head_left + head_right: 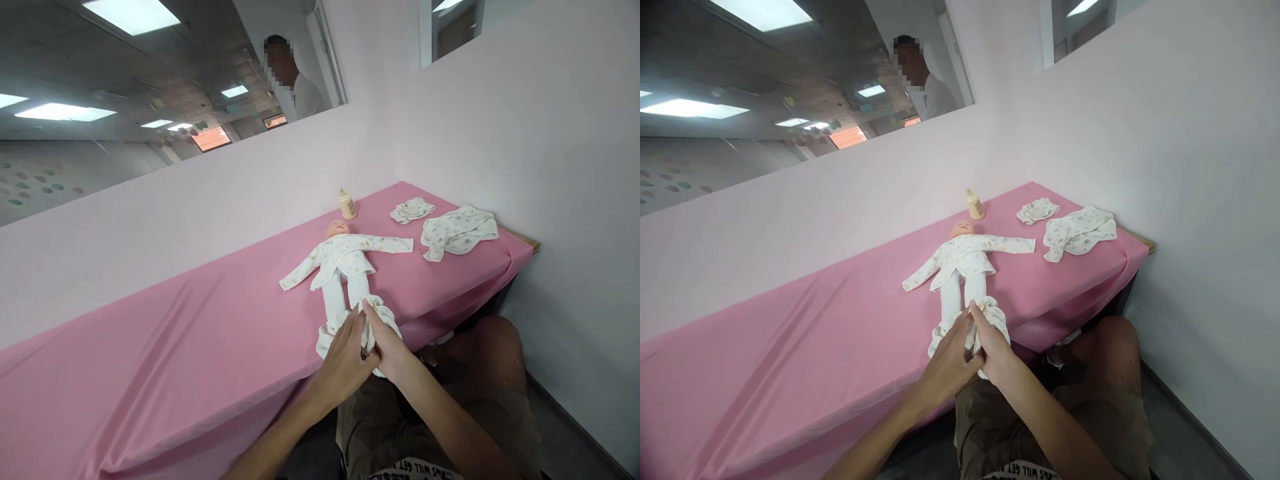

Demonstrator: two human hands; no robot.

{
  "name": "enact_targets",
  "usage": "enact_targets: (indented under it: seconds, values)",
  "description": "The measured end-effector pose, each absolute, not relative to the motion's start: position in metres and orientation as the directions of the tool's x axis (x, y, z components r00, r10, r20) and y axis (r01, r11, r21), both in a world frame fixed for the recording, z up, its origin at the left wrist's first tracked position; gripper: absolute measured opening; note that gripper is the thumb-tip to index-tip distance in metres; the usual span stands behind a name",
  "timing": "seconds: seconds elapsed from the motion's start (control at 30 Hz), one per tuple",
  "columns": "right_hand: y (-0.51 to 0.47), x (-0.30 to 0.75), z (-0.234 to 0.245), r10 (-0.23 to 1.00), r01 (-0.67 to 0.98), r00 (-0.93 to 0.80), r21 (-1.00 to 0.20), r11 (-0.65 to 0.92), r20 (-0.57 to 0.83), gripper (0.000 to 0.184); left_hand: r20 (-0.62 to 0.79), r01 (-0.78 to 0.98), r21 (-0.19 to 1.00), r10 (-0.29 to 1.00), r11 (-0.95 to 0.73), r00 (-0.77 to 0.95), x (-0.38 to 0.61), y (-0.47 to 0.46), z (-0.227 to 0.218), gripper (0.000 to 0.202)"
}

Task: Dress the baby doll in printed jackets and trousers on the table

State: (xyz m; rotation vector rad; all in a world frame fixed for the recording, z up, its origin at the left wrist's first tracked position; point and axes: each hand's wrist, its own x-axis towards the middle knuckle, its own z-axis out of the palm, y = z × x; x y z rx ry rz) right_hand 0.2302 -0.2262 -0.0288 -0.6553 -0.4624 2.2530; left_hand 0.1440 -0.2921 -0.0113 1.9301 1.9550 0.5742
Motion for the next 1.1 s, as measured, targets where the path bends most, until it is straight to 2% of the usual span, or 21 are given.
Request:
enact_targets:
  seconds: [0.07, 0.17, 0.23, 0.3, 0.4, 0.5, 0.6, 0.7, 0.8, 0.9, 1.0, 1.1]
  values:
    - [-0.226, 0.228, -0.031, 0.736, -0.580, -0.597, -0.463, -0.671, -0.319, 0.042, 0.104, 0.925, 0.381, 0.993, 0.013, -0.057, 0.146, -0.287, -0.016, 0.061]
    - [-0.225, 0.227, -0.030, 0.701, -0.582, -0.633, -0.395, -0.711, -0.329, 0.043, 0.109, 0.977, 0.214, 0.993, 0.019, -0.044, 0.143, -0.281, -0.019, 0.035]
    - [-0.225, 0.228, -0.028, 0.691, -0.594, -0.662, -0.360, -0.720, -0.289, 0.043, 0.089, 0.991, 0.131, 0.996, -0.004, -0.008, 0.139, -0.277, -0.017, 0.030]
    - [-0.226, 0.228, -0.026, 0.706, -0.622, -0.673, -0.346, -0.702, -0.223, 0.042, 0.076, 0.994, 0.106, 0.997, -0.026, 0.018, 0.136, -0.274, -0.013, 0.032]
    - [-0.228, 0.230, -0.025, 0.724, -0.646, -0.666, -0.347, -0.680, -0.179, 0.043, 0.105, 0.978, 0.206, 0.994, -0.024, 0.003, 0.135, -0.272, -0.008, 0.036]
    - [-0.233, 0.233, -0.027, 0.724, -0.635, -0.670, -0.379, -0.673, -0.164, 0.043, 0.117, 0.955, 0.297, 0.992, 0.017, -0.054, 0.137, -0.271, -0.005, 0.032]
    - [-0.239, 0.241, -0.029, 0.715, -0.580, -0.690, -0.508, -0.637, -0.109, 0.033, 0.108, 0.944, 0.324, 0.988, 0.067, -0.107, 0.137, -0.270, -0.004, 0.026]
    - [-0.245, 0.250, -0.034, 0.716, -0.524, -0.694, -0.629, -0.574, -0.075, 0.023, 0.123, 0.904, 0.423, 0.985, 0.058, -0.121, 0.133, -0.269, -0.005, 0.029]
    - [-0.248, 0.257, -0.043, 0.734, -0.488, -0.673, -0.691, -0.532, -0.090, 0.026, 0.126, 0.861, 0.507, 0.985, 0.036, -0.115, 0.125, -0.271, -0.008, 0.033]
    - [-0.247, 0.261, -0.057, 0.789, -0.417, -0.613, -0.831, -0.368, -0.042, 0.031, 0.109, 0.859, 0.512, 0.991, 0.012, -0.078, 0.118, -0.275, -0.012, 0.038]
    - [-0.243, 0.264, -0.073, 0.849, -0.242, -0.525, -0.967, -0.077, 0.063, 0.026, 0.097, 0.887, 0.462, 0.995, -0.017, -0.032, 0.116, -0.276, -0.016, 0.040]
    - [-0.242, 0.266, -0.089, 0.865, -0.042, -0.451, -0.974, 0.225, 0.219, 0.029, 0.086, 0.927, 0.373, 0.996, -0.039, 0.007, 0.117, -0.276, -0.022, 0.042]
